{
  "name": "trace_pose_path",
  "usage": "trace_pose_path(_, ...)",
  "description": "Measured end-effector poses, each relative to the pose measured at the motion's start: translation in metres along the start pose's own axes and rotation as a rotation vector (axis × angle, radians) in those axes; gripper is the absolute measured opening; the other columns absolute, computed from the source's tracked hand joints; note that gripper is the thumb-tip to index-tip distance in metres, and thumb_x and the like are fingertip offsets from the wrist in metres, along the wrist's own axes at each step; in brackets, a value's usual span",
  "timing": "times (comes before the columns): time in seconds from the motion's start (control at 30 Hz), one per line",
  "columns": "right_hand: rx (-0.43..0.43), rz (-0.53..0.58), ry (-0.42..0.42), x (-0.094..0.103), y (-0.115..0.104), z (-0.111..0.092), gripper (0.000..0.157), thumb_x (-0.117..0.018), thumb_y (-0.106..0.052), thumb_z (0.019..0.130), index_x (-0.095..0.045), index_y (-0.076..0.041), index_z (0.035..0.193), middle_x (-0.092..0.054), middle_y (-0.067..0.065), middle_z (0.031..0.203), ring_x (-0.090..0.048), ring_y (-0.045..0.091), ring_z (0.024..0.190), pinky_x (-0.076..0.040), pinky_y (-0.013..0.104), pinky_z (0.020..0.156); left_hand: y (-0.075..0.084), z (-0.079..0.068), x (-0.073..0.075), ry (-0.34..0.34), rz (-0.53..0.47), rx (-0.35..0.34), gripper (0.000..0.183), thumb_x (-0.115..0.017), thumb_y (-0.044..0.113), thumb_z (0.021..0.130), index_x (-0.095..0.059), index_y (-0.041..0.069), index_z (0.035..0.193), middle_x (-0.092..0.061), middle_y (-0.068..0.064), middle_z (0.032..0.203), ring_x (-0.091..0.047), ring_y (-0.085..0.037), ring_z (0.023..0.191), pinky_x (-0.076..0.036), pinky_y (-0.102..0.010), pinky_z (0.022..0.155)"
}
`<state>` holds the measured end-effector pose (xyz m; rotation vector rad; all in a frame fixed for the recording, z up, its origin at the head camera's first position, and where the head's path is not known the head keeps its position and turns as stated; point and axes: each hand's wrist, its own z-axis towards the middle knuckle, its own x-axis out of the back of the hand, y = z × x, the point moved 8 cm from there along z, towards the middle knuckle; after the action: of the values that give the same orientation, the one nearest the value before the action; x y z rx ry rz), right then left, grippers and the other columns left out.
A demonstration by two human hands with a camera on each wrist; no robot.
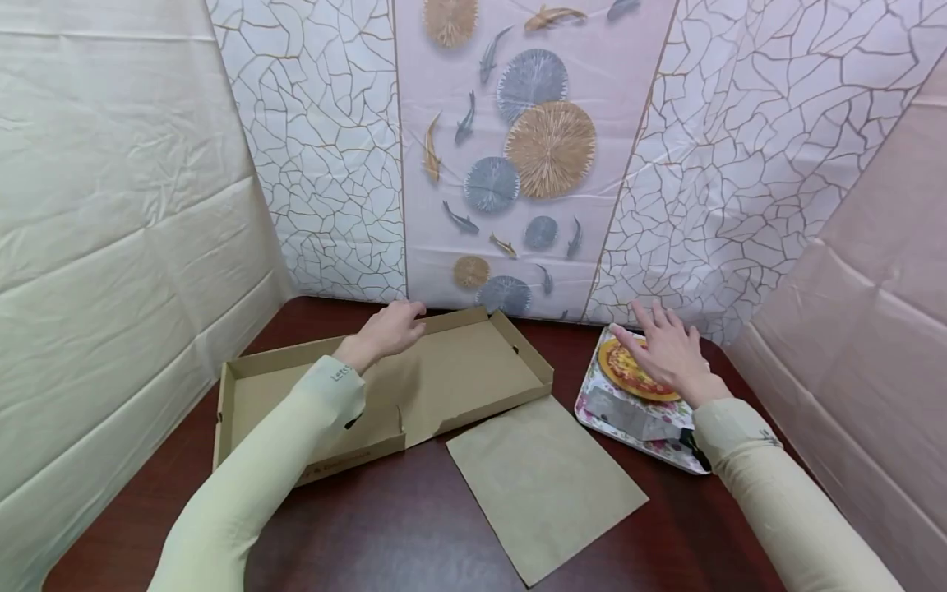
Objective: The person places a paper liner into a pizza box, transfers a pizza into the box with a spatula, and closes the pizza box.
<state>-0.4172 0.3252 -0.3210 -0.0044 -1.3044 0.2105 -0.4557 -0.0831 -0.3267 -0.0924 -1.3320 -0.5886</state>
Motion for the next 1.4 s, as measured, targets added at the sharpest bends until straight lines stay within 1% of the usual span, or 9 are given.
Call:
trace_pose_path(0.23, 0.005, -0.003, 0.003, -0.001, -0.003, 0.003, 0.081, -0.028, -0.067, 0.095, -0.016, -0.015, 0.155, -0.011, 0.031, 0.157, -0.014, 0.053, 0.141, -0.011, 0.077, 0.103, 0.011, 0.0, -0.009, -0.063, -0.01, -0.054, 0.028, -0.053, 0.017, 0.092, -0.063, 0.004, 0.114, -0.067, -0.015, 0.111, -0.064, -0.028, 0.099, -0.052, -0.044, 0.085)
trace_pose_path(0.4, 0.002, 0.0, 0.005, -0.002, -0.004, 0.003, 0.079, -0.029, -0.065, 0.096, -0.017, -0.014, 0.155, -0.012, 0.032, 0.157, -0.015, 0.054, 0.141, -0.011, 0.077, 0.103, 0.022, 0.0, -0.019, -0.111, 0.029, -0.104, 0.024, -0.057, 0.021, 0.088, -0.065, 0.005, 0.105, -0.067, -0.013, 0.101, -0.06, -0.024, 0.087, -0.051, -0.041, 0.072)
trace_pose_path(0.47, 0.003, -0.004, 0.008, -0.001, -0.004, 0.003, 0.079, -0.028, -0.065, 0.096, -0.018, -0.014, 0.155, -0.013, 0.032, 0.156, -0.015, 0.054, 0.141, -0.012, 0.077, 0.103, 0.027, 0.001, -0.021, -0.13, 0.029, -0.118, 0.026, -0.057, 0.022, 0.088, -0.065, 0.006, 0.106, -0.067, -0.012, 0.102, -0.06, -0.022, 0.086, -0.051, -0.04, 0.071)
trace_pose_path(0.6, 0.01, -0.013, 0.016, -0.001, -0.006, 0.003, 0.078, -0.028, -0.064, 0.097, -0.02, -0.012, 0.154, -0.014, 0.033, 0.156, -0.016, 0.054, 0.14, -0.014, 0.077, 0.103, 0.036, 0.002, -0.024, -0.145, 0.032, -0.133, 0.036, -0.058, 0.024, 0.089, -0.065, 0.006, 0.119, -0.066, -0.012, 0.12, -0.064, -0.023, 0.103, -0.054, -0.041, 0.082)
trace_pose_path(0.83, 0.016, -0.026, 0.006, -0.002, -0.007, 0.004, 0.08, -0.025, -0.066, 0.096, -0.021, -0.011, 0.154, -0.016, 0.033, 0.155, -0.017, 0.054, 0.14, -0.014, 0.076, 0.103, 0.048, 0.006, -0.03, -0.174, 0.05, -0.149, 0.033, -0.058, 0.024, 0.09, -0.065, 0.008, 0.118, -0.067, -0.011, 0.12, -0.064, -0.021, 0.098, -0.054, -0.039, 0.08)
trace_pose_path(1.0, 0.014, -0.022, 0.015, 0.001, -0.008, 0.004, 0.08, -0.025, -0.066, 0.096, -0.022, -0.011, 0.154, -0.015, 0.032, 0.156, -0.016, 0.054, 0.14, -0.014, 0.076, 0.103, 0.057, 0.007, -0.035, -0.188, 0.038, -0.181, 0.028, -0.058, 0.022, 0.09, -0.066, 0.006, 0.112, -0.068, -0.008, 0.1, -0.058, -0.017, 0.079, -0.051, -0.035, 0.074)
trace_pose_path(1.07, 0.013, -0.018, 0.016, 0.002, -0.008, 0.004, 0.08, -0.026, -0.067, 0.096, -0.022, -0.011, 0.154, -0.014, 0.032, 0.156, -0.015, 0.054, 0.141, -0.014, 0.076, 0.103, 0.06, 0.006, -0.036, -0.201, 0.035, -0.178, 0.022, -0.058, 0.021, 0.09, -0.066, 0.007, 0.105, -0.061, -0.003, 0.081, -0.05, -0.015, 0.067, -0.047, -0.032, 0.065)
trace_pose_path(1.2, 0.016, -0.012, 0.025, 0.003, -0.008, 0.004, 0.079, -0.027, -0.066, 0.096, -0.022, -0.012, 0.154, -0.014, 0.032, 0.156, -0.016, 0.055, 0.14, -0.014, 0.076, 0.103, 0.067, 0.005, -0.037, -0.216, 0.035, -0.188, 0.018, -0.058, 0.021, 0.09, -0.064, 0.008, 0.101, -0.046, 0.002, 0.067, -0.044, -0.012, 0.06, -0.042, -0.029, 0.058)
trace_pose_path(1.4, 0.017, -0.01, 0.035, 0.003, -0.007, 0.003, 0.079, -0.028, -0.065, 0.096, -0.022, -0.011, 0.153, -0.015, 0.032, 0.156, -0.016, 0.055, 0.14, -0.014, 0.076, 0.103, 0.078, 0.002, -0.039, -0.238, 0.034, -0.219, 0.022, -0.06, 0.02, 0.09, -0.064, 0.007, 0.108, -0.061, -0.005, 0.079, -0.052, -0.015, 0.067, -0.051, -0.036, 0.069)
